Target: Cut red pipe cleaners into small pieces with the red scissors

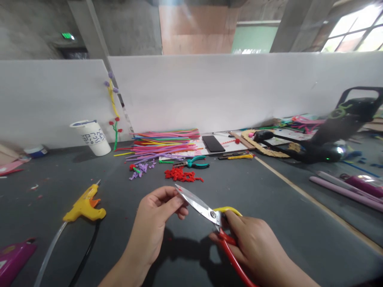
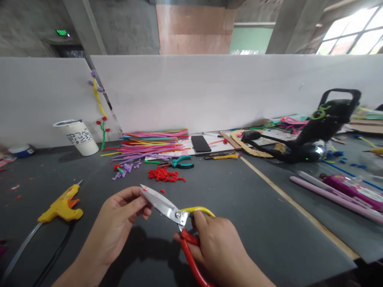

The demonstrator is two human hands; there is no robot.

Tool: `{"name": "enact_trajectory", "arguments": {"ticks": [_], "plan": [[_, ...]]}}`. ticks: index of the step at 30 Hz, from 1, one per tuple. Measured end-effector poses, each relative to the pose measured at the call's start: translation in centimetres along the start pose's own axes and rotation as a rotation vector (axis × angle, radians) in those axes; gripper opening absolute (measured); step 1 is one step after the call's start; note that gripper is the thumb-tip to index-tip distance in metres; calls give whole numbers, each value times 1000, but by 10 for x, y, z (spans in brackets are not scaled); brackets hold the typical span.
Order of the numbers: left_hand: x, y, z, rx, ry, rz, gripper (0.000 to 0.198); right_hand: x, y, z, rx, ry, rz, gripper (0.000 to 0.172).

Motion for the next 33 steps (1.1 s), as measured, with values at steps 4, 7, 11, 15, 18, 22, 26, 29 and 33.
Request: {"name": "enact_trajectory", "arguments": {"ticks": [4, 7, 11, 15, 18, 22, 26, 29, 33], "plan": [[-1, 0, 0, 14, 11, 7, 2, -1, 0, 1, 22, 2, 3, 38], [-2, 1, 0, 32, 39, 14, 3, -3, 0, 1, 36, -6, 6, 38], [-2, 3, 0, 47, 62, 20, 3, -7, 0, -1, 33, -12, 14, 38], [-1, 3, 2, 60, 53, 7, 4, -11, 4, -2, 38, 92, 50, 34], [8, 0, 11, 142, 33, -88, 5, -17, 8, 0, 80, 435, 188, 27], [26, -11, 33, 356, 17, -267, 7, -11, 14, 9, 157, 1010, 337, 17], [40, -21, 45, 477, 8, -382, 9, 1, 21, 8, 166, 1375, 357, 17], [48, -24, 46, 514, 30, -438, 8, 13, 24, 8, 245, 1446, 318, 15], [53, -25, 44, 511, 88, -470, 7, 14, 22, 11, 289, 1369, 353, 6]]}}
Point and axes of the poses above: each hand's wrist, its own y-axis towards the middle knuckle, its own z-axis out of the palm, x = y × z, the point moved 9 cm from there along y, towards the middle knuckle
